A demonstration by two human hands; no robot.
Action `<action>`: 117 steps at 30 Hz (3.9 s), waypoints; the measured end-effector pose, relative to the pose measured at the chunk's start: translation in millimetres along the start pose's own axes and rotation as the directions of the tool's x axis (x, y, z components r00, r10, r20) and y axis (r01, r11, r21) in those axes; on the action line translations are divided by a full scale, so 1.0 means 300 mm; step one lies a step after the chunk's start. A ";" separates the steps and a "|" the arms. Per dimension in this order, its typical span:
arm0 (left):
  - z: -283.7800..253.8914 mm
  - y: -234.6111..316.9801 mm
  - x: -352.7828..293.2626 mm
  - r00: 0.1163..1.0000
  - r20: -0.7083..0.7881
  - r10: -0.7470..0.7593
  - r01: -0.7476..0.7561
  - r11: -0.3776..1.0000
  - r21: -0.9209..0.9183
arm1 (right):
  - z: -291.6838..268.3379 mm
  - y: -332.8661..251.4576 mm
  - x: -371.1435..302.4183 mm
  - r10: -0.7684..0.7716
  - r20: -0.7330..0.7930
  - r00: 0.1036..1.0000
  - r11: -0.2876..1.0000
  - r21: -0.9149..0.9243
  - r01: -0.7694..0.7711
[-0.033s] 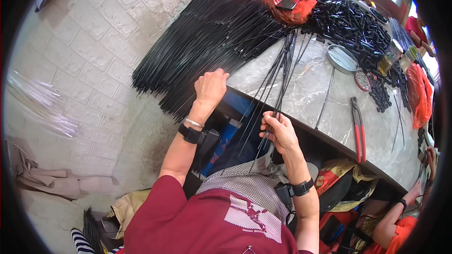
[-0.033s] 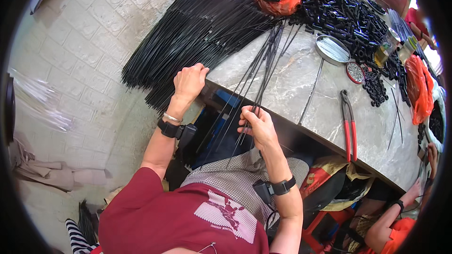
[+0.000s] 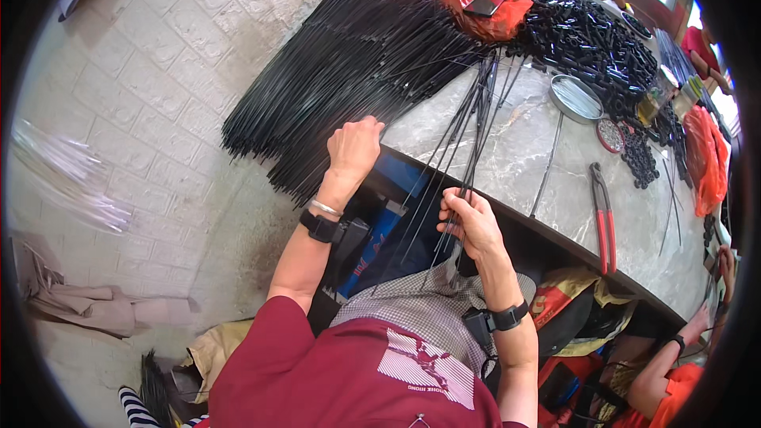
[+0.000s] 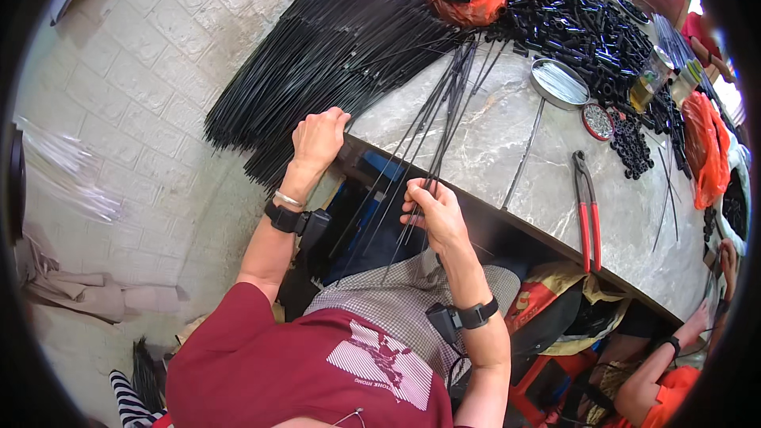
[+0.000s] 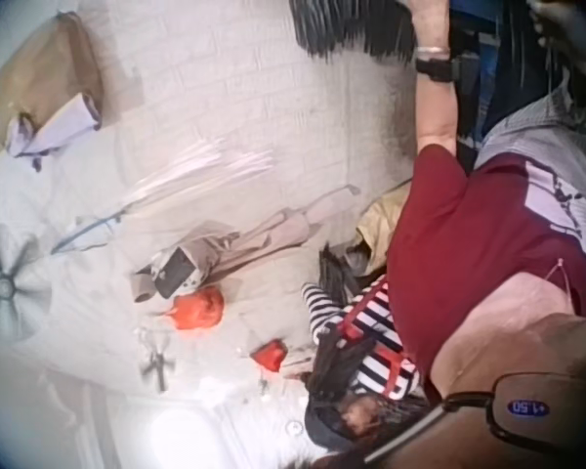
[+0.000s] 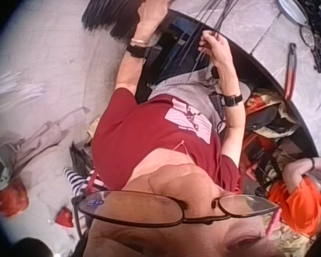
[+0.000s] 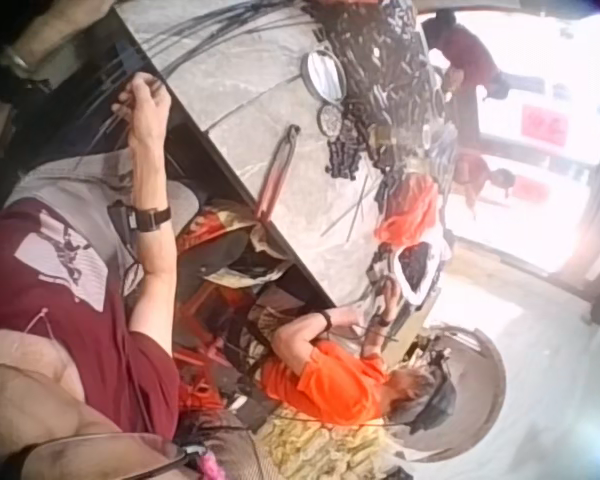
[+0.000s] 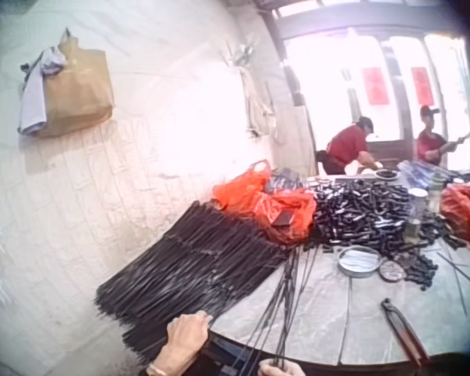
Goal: Assembling and crimping black rods into small plastic connectors at a workshop table.
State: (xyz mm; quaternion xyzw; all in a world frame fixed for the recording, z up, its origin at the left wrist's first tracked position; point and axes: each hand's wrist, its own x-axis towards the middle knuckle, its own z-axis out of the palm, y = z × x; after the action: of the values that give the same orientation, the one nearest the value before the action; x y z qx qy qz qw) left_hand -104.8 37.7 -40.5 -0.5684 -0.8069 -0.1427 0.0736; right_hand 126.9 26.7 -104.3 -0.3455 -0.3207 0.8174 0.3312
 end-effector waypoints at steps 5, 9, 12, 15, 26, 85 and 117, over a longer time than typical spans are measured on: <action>-0.016 0.005 -0.013 0.993 0.038 0.111 -0.107 0.990 -0.092 | -0.012 0.008 0.005 -0.005 0.029 1.000 1.000 -0.004 0.005; -0.009 0.004 -0.032 0.983 0.087 0.159 -0.153 0.986 -0.072 | 0.002 0.015 0.008 -0.004 0.022 1.000 1.000 -0.008 0.004; -0.043 0.015 -0.060 0.986 0.112 0.122 -0.117 0.992 -0.053 | 0.018 0.010 0.004 -0.003 -0.002 1.000 1.000 -0.006 0.003; -0.087 0.025 -0.127 0.972 0.169 0.165 -0.148 0.983 -0.111 | 0.038 0.027 0.021 0.004 0.029 1.000 0.998 0.067 -0.006; -0.095 0.038 -0.105 0.830 0.266 0.490 -0.317 0.807 -0.499 | 0.110 0.086 0.108 -0.019 0.170 0.985 0.890 0.453 -0.061; -0.256 0.473 -0.047 0.517 0.122 0.847 0.373 -0.094 -0.923 | 0.084 -0.203 -0.358 -0.384 0.239 0.892 0.923 0.073 0.378; -0.231 0.686 -0.042 0.927 -0.209 0.312 -0.249 0.094 -0.964 | -0.058 -0.289 -0.420 -0.670 -0.305 0.677 0.742 -0.260 0.618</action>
State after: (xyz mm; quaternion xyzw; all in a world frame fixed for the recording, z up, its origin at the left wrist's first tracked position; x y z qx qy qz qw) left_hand 89.7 69.0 51.8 -0.6241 -0.3983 -0.5988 -0.3054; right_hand 236.5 -14.5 -4.3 -0.3827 -0.4061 0.5412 0.6291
